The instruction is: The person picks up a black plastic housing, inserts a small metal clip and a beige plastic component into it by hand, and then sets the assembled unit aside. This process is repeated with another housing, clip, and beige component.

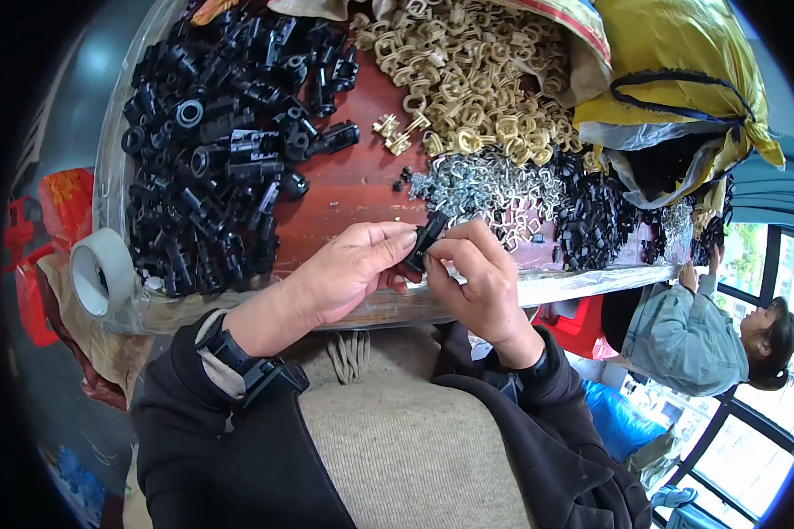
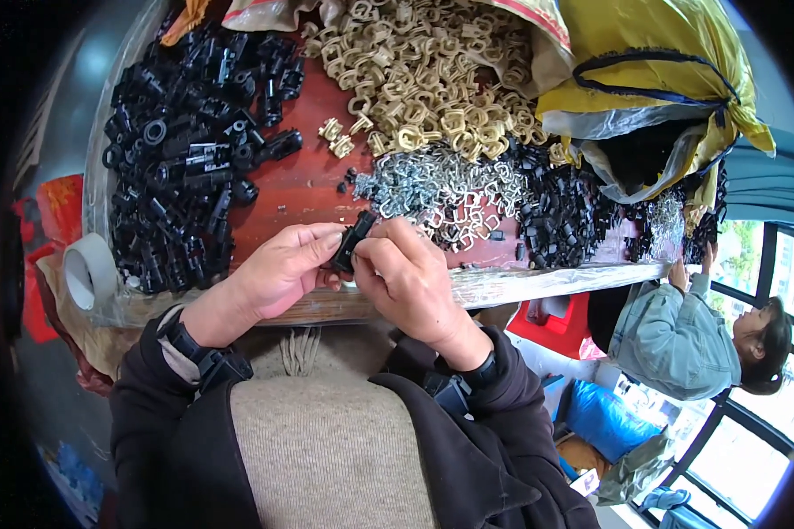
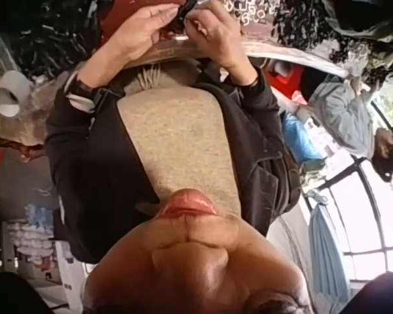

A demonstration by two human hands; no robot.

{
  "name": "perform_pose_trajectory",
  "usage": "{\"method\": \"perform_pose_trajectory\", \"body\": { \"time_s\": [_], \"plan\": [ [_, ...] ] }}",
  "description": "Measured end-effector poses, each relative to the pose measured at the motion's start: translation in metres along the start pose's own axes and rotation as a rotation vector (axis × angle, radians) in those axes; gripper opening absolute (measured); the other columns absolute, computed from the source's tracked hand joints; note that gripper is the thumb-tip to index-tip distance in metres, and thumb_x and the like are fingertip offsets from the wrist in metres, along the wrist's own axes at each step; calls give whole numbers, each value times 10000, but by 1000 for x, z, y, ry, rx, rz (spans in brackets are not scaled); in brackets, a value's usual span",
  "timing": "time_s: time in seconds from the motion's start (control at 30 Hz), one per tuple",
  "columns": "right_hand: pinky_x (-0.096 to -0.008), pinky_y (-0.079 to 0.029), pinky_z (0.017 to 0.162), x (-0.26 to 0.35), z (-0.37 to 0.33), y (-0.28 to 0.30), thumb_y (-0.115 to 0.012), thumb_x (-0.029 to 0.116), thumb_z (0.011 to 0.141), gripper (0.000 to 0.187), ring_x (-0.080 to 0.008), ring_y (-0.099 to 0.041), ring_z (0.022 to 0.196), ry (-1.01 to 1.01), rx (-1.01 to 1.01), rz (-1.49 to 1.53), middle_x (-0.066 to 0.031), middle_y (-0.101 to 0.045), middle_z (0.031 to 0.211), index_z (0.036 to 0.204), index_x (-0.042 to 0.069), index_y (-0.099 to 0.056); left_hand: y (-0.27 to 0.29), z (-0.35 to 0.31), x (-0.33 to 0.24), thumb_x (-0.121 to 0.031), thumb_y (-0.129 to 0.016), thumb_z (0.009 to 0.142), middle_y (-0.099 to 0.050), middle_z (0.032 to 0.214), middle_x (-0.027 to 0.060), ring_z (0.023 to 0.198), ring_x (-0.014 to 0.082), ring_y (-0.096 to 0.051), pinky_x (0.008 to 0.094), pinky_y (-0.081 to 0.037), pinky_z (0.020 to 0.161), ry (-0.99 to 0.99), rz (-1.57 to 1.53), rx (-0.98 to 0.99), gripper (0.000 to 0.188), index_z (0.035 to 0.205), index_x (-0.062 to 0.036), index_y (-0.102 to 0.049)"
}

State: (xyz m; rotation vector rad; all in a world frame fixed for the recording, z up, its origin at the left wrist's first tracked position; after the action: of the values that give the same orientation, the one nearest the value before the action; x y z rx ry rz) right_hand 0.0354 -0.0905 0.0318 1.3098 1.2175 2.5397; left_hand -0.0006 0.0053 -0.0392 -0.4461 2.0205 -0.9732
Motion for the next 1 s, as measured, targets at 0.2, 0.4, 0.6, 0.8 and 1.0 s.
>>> {"method": "perform_pose_trajectory", "body": {
  "time_s": [0.2,0.4,0.6,0.8,1.0],
  "plan": [
    [-299,-398,469,10,2,-8,-624,-23,604,166,-213,-494,549,93,144,-121,-78,-487,677,743,17,-542,8,-4,9,-251,-428,879,-534,848,-9,731,54,-485,205,-413,646,-12,109,6,269,1008,-33,-517],
    [-302,-392,463,8,-6,-2,-622,-27,597,141,-215,-486,533,-23,283,-85,-72,-469,655,703,28,-548,-14,-10,8,-222,-434,877,-534,868,-10,741,44,-478,202,-411,658,44,313,38,252,1009,-24,-517],
    [-287,-387,458,-10,-16,16,-612,-33,623,103,-205,-478,525,-54,212,122,-70,-471,660,683,27,-553,-23,2,21,-157,-469,855,-544,912,16,773,68,-502,219,-428,694,140,142,23,236,1043,-15,-491],
    [-279,-404,496,-91,-25,68,-602,23,694,78,-221,-503,565,-329,-166,-125,-74,-500,699,762,32,-564,-26,17,25,-131,-488,837,-544,996,94,831,121,-528,253,-438,739,173,-62,29,295,1098,-5,-435],
    [-324,-417,536,-133,-28,68,-554,101,761,95,-286,-525,626,-253,-62,-533,-114,-512,752,815,37,-510,-21,32,17,-126,-493,834,-547,987,100,837,143,-544,255,-449,734,153,-48,-24,274,1072,2,-450]
  ]
}}
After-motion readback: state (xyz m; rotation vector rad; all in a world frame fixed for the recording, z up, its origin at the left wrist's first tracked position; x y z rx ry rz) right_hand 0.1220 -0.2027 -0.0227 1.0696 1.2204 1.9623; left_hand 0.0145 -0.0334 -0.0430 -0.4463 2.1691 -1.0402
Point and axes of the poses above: each hand's wrist, its own z-axis towards the middle knuckle, its own y-axis out of the back of the hand, x = y × z, the point moved 6 cm from there along z, towards the middle knuckle
